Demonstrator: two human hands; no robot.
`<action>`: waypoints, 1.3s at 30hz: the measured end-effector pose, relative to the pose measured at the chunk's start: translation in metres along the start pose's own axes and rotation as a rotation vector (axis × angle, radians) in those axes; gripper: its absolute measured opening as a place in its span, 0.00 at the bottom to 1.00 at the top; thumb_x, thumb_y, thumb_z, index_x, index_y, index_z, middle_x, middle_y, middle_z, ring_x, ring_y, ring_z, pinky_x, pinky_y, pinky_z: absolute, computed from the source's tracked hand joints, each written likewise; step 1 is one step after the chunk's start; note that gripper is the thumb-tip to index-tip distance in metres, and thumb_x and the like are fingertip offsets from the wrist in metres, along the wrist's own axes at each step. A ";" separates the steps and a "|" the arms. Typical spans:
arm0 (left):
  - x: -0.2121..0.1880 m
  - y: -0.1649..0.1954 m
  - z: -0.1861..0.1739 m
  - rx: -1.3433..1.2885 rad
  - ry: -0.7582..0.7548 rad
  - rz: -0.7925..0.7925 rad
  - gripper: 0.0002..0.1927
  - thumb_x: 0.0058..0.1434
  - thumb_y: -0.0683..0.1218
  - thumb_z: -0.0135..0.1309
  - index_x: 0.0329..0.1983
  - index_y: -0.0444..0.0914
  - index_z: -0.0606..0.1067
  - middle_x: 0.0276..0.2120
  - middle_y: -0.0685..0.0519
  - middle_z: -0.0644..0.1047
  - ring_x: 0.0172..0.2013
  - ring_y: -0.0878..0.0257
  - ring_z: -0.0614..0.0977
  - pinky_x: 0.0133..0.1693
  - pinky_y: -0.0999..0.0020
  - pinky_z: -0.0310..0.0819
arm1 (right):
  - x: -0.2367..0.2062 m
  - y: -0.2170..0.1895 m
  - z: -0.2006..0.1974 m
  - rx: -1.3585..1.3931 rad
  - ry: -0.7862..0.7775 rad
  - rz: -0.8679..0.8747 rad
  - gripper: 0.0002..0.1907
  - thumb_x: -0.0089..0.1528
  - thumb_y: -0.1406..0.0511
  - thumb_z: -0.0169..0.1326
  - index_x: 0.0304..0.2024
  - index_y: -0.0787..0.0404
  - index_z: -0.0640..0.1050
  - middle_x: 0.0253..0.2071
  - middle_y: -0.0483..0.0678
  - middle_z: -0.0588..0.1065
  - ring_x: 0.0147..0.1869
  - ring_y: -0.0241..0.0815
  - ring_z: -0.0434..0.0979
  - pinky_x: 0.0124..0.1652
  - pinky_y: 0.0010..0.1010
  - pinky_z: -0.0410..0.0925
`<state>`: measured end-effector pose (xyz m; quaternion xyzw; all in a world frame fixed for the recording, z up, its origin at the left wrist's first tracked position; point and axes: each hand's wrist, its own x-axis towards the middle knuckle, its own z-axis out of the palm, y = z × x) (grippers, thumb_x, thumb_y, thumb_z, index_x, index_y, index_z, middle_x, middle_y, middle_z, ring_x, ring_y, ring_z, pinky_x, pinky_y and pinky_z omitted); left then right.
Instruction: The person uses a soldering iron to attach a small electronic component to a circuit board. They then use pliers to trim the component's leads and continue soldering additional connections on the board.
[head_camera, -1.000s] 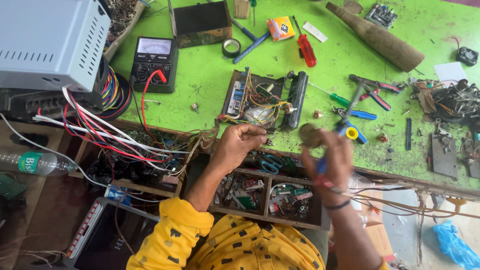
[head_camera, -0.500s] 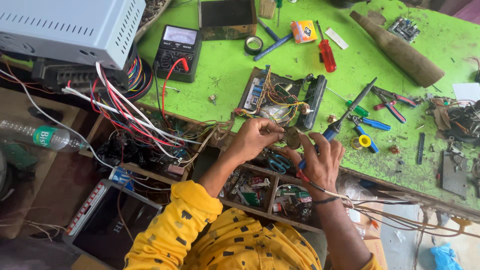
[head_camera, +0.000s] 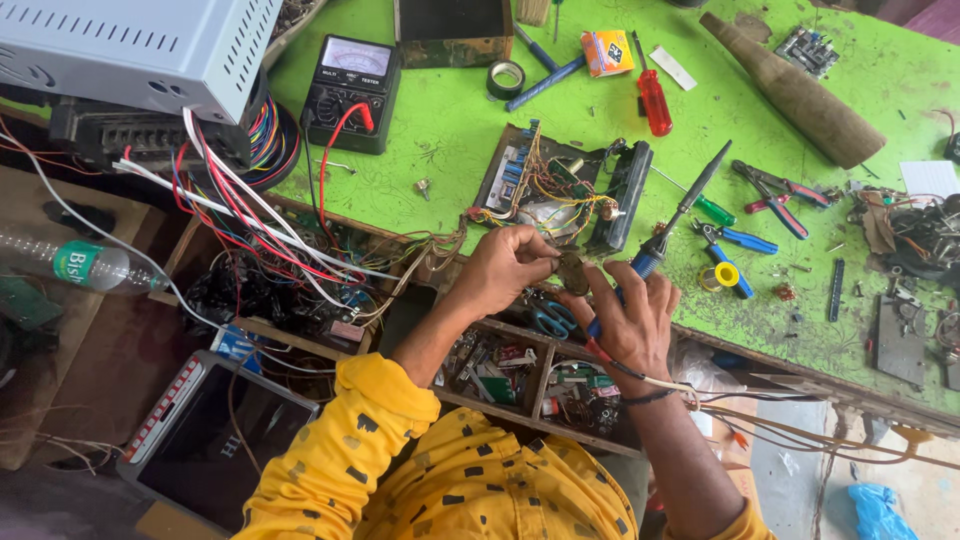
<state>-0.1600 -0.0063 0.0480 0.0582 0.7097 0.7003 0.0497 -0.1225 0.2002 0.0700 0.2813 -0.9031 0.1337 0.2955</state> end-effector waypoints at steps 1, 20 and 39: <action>0.000 0.001 -0.001 0.021 -0.003 0.004 0.05 0.59 0.40 0.60 0.36 0.32 0.77 0.32 0.54 0.82 0.33 0.73 0.80 0.35 0.76 0.76 | 0.001 0.000 0.000 -0.001 0.006 0.000 0.26 0.56 0.54 0.70 0.54 0.55 0.81 0.52 0.46 0.71 0.52 0.54 0.68 0.53 0.47 0.64; 0.002 -0.002 -0.003 0.078 -0.030 -0.002 0.05 0.59 0.40 0.62 0.33 0.33 0.77 0.27 0.56 0.81 0.29 0.75 0.78 0.31 0.77 0.73 | 0.004 0.011 -0.002 0.038 -0.069 -0.044 0.27 0.55 0.54 0.69 0.56 0.49 0.81 0.55 0.45 0.70 0.54 0.54 0.68 0.54 0.48 0.64; 0.023 -0.020 -0.033 -0.087 -0.329 -0.238 0.09 0.64 0.43 0.60 0.44 0.32 0.78 0.33 0.51 0.82 0.29 0.67 0.84 0.32 0.72 0.82 | -0.047 0.087 -0.014 -0.093 -0.077 0.442 0.31 0.55 0.58 0.73 0.59 0.59 0.80 0.58 0.53 0.68 0.63 0.59 0.63 0.63 0.53 0.60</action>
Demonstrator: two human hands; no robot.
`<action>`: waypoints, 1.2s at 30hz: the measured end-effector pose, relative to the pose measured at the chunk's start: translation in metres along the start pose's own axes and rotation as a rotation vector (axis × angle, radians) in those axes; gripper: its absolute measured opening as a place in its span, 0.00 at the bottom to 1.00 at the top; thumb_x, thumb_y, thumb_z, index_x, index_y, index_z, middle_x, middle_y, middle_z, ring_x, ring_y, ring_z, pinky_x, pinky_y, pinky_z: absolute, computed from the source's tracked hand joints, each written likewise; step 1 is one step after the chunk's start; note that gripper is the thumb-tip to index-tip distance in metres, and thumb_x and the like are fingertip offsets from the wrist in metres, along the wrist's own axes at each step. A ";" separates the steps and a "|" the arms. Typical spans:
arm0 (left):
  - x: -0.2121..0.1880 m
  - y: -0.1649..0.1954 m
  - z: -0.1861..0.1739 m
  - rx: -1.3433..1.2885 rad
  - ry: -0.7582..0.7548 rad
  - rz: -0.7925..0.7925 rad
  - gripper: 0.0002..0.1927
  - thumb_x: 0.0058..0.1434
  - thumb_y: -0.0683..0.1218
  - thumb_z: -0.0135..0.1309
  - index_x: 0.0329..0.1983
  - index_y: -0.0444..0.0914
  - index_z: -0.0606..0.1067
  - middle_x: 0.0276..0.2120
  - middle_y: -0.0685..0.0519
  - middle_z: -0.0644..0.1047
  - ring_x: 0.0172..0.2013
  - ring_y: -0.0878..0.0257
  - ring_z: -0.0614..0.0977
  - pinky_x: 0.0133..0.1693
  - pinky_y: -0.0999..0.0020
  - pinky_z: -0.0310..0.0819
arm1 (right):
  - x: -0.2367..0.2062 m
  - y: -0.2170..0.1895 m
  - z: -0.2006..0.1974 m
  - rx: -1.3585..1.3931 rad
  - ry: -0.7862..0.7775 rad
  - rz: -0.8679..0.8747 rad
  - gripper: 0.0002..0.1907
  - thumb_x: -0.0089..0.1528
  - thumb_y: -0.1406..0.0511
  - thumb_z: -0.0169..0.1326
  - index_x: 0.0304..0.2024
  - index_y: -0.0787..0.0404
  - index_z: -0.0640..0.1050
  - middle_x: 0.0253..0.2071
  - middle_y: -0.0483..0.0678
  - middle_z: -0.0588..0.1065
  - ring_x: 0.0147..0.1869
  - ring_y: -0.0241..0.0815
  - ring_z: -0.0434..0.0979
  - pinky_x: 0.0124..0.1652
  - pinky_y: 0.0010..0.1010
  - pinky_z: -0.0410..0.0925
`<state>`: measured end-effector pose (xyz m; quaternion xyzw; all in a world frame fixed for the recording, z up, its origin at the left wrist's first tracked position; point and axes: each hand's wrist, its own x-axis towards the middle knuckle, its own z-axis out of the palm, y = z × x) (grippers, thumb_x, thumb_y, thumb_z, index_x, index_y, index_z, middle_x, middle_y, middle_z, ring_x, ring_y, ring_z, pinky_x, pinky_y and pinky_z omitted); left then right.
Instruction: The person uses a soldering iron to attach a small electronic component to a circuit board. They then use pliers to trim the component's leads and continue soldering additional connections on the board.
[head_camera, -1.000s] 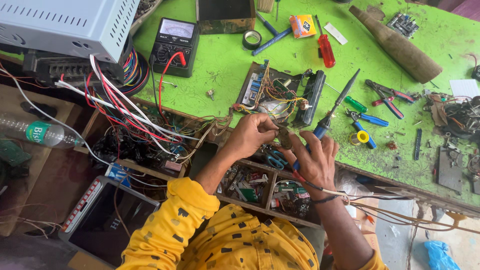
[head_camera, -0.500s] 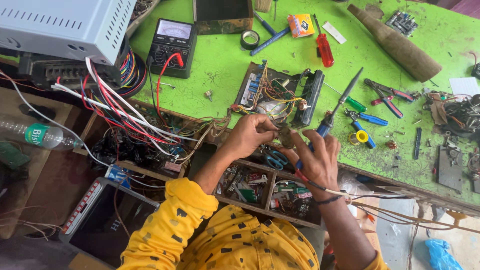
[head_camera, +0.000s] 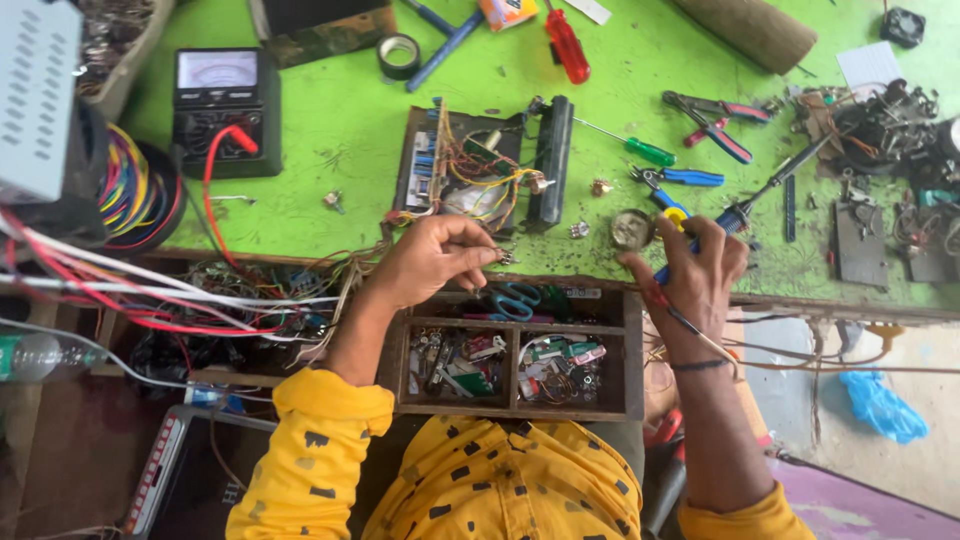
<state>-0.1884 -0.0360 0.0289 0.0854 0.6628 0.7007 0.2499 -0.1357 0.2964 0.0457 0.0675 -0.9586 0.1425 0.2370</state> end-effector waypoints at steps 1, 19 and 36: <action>0.000 0.000 -0.002 -0.028 -0.043 0.022 0.09 0.65 0.42 0.59 0.44 0.32 0.78 0.35 0.49 0.82 0.31 0.66 0.84 0.33 0.72 0.83 | 0.000 0.000 0.004 -0.015 0.006 0.011 0.31 0.55 0.59 0.73 0.59 0.59 0.80 0.58 0.53 0.68 0.62 0.59 0.62 0.63 0.53 0.60; 0.002 -0.010 -0.006 -0.262 -0.106 0.072 0.06 0.65 0.38 0.58 0.42 0.29 0.76 0.46 0.41 0.81 0.38 0.60 0.87 0.38 0.69 0.86 | 0.019 -0.036 0.028 0.038 0.007 -0.143 0.11 0.57 0.71 0.65 0.41 0.51 0.84 0.56 0.49 0.71 0.60 0.54 0.66 0.59 0.45 0.63; 0.000 0.002 -0.007 -0.253 -0.147 0.068 0.04 0.68 0.39 0.53 0.37 0.31 0.72 0.52 0.37 0.80 0.40 0.60 0.86 0.43 0.65 0.86 | -0.016 -0.103 0.067 0.460 0.178 -0.247 0.18 0.51 0.74 0.69 0.41 0.51 0.83 0.51 0.48 0.71 0.53 0.52 0.69 0.51 0.41 0.65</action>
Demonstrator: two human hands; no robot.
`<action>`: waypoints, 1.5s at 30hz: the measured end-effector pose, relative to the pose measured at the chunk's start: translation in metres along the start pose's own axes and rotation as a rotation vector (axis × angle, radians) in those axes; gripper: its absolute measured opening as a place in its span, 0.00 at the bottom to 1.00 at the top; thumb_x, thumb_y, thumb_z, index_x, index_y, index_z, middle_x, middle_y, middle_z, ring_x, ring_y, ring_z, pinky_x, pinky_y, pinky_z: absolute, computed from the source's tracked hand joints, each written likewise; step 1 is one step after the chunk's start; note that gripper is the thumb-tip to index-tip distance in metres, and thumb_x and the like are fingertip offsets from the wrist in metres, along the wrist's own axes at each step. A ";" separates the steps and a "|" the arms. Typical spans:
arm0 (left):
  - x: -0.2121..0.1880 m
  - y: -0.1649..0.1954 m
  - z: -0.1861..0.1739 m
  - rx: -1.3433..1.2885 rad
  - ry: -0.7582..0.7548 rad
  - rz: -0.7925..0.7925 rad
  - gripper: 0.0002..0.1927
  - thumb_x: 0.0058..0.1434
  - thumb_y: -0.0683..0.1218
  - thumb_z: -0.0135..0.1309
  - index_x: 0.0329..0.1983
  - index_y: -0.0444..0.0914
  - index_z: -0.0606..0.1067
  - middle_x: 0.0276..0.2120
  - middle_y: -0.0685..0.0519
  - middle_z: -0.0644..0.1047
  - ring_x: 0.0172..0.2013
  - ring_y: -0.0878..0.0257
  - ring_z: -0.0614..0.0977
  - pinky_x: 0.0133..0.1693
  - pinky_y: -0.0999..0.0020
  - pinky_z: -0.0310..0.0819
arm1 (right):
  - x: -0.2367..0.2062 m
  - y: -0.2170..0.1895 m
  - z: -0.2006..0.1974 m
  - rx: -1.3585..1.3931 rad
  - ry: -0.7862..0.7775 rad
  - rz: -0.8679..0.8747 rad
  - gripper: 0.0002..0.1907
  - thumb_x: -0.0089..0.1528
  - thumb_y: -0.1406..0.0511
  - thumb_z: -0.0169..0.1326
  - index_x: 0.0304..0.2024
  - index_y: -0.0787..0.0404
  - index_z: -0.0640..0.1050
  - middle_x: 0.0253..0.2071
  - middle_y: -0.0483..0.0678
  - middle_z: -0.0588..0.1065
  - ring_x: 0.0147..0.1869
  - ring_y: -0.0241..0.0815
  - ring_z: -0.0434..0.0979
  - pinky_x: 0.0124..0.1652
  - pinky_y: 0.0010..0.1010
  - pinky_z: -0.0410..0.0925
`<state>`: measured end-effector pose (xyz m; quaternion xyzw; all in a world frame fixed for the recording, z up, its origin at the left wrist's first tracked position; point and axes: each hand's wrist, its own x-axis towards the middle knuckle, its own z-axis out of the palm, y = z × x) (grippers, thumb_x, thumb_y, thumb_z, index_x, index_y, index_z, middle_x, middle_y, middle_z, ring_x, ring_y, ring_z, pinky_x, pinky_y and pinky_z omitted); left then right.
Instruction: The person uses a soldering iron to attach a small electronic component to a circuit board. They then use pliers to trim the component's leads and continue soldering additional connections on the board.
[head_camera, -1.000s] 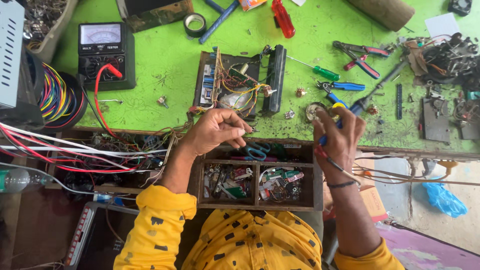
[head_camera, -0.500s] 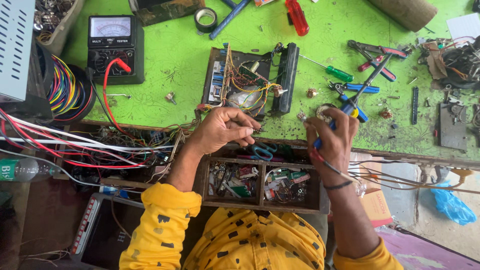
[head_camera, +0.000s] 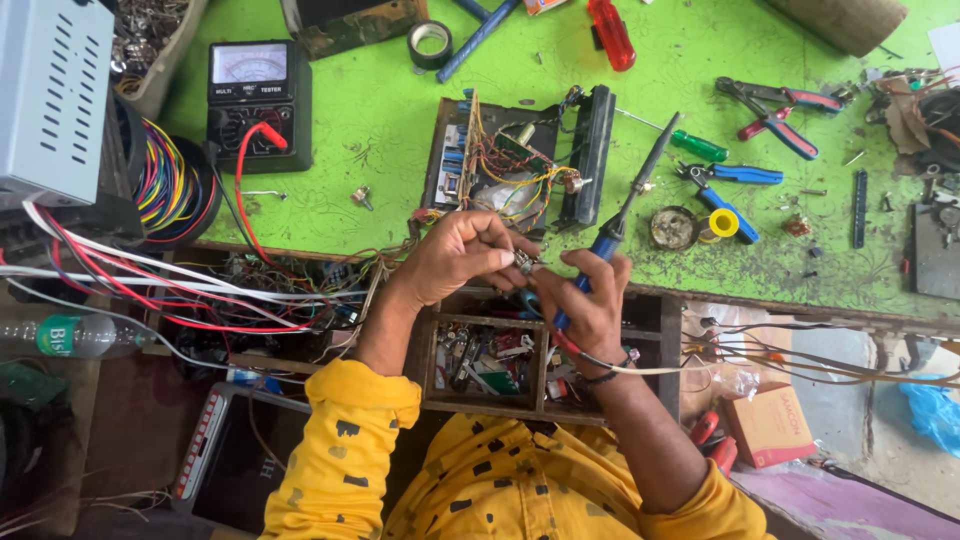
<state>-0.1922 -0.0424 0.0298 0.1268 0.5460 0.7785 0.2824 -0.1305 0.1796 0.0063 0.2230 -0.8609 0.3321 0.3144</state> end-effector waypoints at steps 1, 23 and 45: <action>0.000 -0.002 0.000 -0.010 -0.003 0.009 0.04 0.67 0.39 0.53 0.38 0.32 0.72 0.53 0.37 0.80 0.42 0.60 0.86 0.44 0.66 0.86 | -0.001 0.001 0.000 -0.005 -0.005 0.004 0.19 0.52 0.75 0.69 0.42 0.51 0.83 0.52 0.48 0.71 0.53 0.51 0.69 0.51 0.41 0.65; 0.002 -0.018 0.002 -0.009 0.034 0.059 0.03 0.67 0.37 0.53 0.42 0.30 0.74 0.56 0.39 0.78 0.46 0.60 0.85 0.51 0.64 0.85 | 0.004 -0.010 -0.004 -0.025 -0.004 0.025 0.21 0.54 0.72 0.69 0.49 0.52 0.82 0.53 0.49 0.68 0.56 0.52 0.67 0.55 0.44 0.64; 0.001 -0.019 0.001 0.008 0.055 0.059 0.08 0.69 0.40 0.54 0.48 0.29 0.73 0.54 0.43 0.79 0.47 0.58 0.86 0.48 0.66 0.85 | -0.008 0.008 -0.003 -0.108 -0.014 0.111 0.15 0.59 0.70 0.68 0.47 0.51 0.83 0.54 0.49 0.69 0.59 0.52 0.67 0.57 0.44 0.65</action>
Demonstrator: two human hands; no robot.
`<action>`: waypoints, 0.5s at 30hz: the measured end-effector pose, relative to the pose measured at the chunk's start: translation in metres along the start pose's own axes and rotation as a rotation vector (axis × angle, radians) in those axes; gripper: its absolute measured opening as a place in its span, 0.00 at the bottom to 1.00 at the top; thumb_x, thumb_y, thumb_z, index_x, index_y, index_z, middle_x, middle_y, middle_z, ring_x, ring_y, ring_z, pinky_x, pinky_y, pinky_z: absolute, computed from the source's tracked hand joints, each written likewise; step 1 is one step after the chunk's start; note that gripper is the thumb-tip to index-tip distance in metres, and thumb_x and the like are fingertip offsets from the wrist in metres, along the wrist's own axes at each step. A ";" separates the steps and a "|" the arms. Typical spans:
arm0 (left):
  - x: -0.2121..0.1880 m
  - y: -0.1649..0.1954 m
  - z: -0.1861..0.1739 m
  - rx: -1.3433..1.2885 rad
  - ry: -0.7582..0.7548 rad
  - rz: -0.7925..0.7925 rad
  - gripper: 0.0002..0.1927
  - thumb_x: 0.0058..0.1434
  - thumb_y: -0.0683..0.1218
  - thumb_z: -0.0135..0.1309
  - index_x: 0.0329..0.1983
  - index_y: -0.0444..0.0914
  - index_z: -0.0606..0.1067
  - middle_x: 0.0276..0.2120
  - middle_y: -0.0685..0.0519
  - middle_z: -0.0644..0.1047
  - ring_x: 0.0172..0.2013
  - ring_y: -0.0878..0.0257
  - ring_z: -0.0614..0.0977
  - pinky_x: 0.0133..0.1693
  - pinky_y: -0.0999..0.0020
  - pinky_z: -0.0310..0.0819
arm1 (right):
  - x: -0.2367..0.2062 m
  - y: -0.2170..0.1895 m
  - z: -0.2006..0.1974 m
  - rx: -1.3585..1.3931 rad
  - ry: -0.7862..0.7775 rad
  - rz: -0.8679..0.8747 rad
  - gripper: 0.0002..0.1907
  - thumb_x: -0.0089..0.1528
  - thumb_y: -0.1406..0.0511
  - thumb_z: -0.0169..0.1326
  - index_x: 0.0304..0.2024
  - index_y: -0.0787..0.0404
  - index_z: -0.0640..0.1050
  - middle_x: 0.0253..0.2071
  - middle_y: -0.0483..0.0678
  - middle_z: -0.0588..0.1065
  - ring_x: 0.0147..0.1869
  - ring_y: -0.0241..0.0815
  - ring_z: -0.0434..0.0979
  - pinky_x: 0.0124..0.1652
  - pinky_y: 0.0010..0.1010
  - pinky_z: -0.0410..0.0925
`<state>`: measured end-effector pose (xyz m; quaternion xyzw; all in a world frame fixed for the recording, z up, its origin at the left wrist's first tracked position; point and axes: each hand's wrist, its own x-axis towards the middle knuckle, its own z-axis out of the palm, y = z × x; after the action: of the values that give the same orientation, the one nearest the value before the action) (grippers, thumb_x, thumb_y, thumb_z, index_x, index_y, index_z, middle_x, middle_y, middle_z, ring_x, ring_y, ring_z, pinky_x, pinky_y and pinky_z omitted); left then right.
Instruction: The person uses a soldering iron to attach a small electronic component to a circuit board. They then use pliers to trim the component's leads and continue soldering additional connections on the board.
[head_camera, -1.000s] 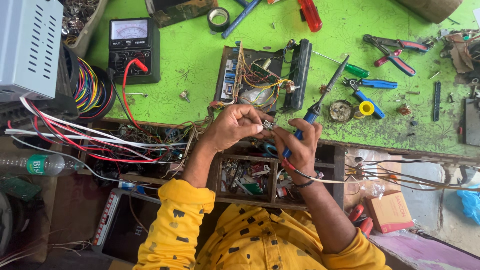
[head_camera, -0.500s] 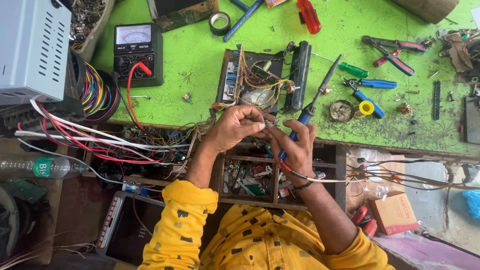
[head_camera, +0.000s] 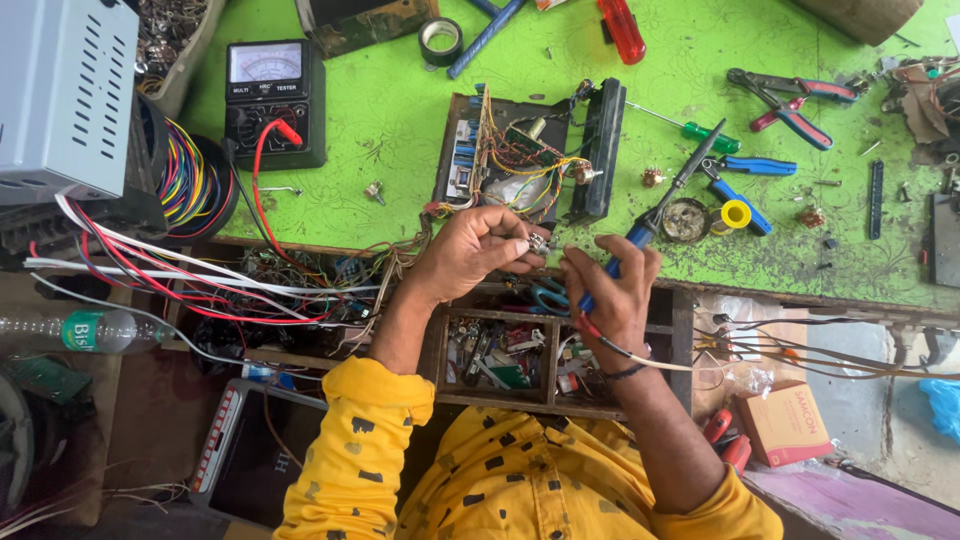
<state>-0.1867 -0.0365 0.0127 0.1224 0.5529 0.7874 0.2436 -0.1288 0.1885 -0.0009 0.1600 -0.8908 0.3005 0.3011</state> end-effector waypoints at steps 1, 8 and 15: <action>0.000 0.000 0.000 0.003 0.004 -0.004 0.09 0.69 0.40 0.54 0.48 0.29 0.73 0.53 0.43 0.79 0.47 0.58 0.86 0.48 0.67 0.85 | 0.001 0.000 -0.002 -0.010 -0.013 0.027 0.14 0.60 0.69 0.68 0.47 0.51 0.83 0.54 0.49 0.69 0.59 0.52 0.66 0.57 0.43 0.65; 0.000 -0.002 0.000 -0.032 0.018 -0.003 0.09 0.68 0.39 0.55 0.49 0.29 0.75 0.47 0.45 0.81 0.45 0.59 0.86 0.48 0.67 0.85 | 0.012 -0.008 -0.006 0.032 -0.043 -0.039 0.16 0.57 0.70 0.67 0.48 0.54 0.82 0.53 0.51 0.69 0.56 0.54 0.67 0.56 0.45 0.65; 0.000 0.000 -0.002 -0.009 0.025 -0.016 0.09 0.67 0.38 0.55 0.48 0.28 0.75 0.50 0.45 0.81 0.44 0.59 0.86 0.46 0.67 0.85 | 0.013 -0.009 -0.005 0.016 -0.070 -0.065 0.19 0.55 0.72 0.67 0.48 0.52 0.83 0.54 0.50 0.70 0.55 0.54 0.67 0.54 0.43 0.65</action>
<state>-0.1880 -0.0379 0.0123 0.1073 0.5533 0.7893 0.2434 -0.1321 0.1835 0.0144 0.2014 -0.8927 0.2917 0.2782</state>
